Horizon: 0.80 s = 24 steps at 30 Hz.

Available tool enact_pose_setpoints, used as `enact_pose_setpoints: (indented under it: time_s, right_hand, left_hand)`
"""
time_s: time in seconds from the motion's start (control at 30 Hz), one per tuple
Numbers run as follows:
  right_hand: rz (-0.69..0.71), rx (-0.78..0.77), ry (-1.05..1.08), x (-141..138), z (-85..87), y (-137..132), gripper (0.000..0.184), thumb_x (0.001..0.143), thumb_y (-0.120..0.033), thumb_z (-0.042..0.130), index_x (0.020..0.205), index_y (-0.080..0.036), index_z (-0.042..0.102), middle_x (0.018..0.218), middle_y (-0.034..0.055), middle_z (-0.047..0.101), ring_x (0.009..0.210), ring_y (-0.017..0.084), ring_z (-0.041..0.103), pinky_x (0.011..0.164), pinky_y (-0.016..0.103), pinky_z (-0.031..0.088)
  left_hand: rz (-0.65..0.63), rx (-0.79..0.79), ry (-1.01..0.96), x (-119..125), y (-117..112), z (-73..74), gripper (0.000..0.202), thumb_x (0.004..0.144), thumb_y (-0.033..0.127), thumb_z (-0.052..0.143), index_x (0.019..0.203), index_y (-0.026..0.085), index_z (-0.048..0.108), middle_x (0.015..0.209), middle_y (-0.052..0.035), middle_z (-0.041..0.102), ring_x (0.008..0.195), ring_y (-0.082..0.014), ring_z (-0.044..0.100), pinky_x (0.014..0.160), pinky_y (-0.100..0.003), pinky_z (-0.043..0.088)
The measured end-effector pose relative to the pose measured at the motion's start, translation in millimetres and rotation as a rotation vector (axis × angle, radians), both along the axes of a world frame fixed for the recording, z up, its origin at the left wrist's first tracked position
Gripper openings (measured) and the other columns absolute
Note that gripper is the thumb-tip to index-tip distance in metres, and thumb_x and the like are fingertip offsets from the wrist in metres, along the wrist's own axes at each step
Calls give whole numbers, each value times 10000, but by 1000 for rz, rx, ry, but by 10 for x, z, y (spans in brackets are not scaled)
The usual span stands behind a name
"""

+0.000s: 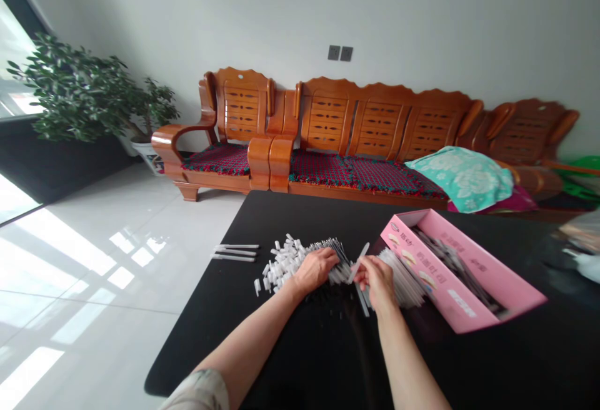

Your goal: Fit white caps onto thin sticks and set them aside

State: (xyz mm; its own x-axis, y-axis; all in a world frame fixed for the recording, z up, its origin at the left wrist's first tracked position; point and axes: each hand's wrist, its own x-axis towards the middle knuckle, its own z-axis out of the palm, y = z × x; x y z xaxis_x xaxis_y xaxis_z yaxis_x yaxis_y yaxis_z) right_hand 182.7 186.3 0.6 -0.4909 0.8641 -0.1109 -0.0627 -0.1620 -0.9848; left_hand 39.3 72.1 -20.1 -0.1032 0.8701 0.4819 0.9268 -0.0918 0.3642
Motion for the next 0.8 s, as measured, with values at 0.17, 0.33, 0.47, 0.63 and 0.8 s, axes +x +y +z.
enact_pose_setpoints:
  time_s: [0.17,0.33,0.47,0.63,0.8]
  right_hand:
    - [-46,-66,136,-26,42,37,283,615,-353,772,690,-150,590,527,37,675,367,155,592,264,180,361]
    - [2,-128,277,-164,101,7,270,585,-289,790,718,-135,612,651,104,737,485,203,677,373,243,514]
    - [-21,-175,389,-345,146,-54,226,575,-234,766,725,-142,624,639,100,739,547,234,711,457,287,573]
    - [-32,-255,434,-588,83,-140,194,576,-202,745,722,-148,630,644,98,743,605,263,733,523,337,608]
    - [-43,-306,417,-696,-10,-230,178,602,-215,732,727,-142,629,649,105,744,624,267,738,547,349,616]
  left_hand:
    - [179,342,-509,-55,-203,43,136,910,211,542,942,192,673,929,-61,657,842,-162,645,776,-277,524]
    - [218,662,-1252,-258,-340,-33,172,802,292,707,890,151,664,853,-72,701,773,-197,704,713,-312,571]
    - [159,783,-1515,-392,-428,-19,225,710,254,792,839,134,651,886,-90,725,761,-190,710,710,-301,570]
    - [130,804,-1636,-428,-493,45,226,671,213,815,800,137,646,853,-82,735,729,-166,708,698,-269,564]
    - [122,765,-1681,-371,-487,38,229,657,209,821,789,136,649,841,-77,733,722,-157,706,687,-251,563]
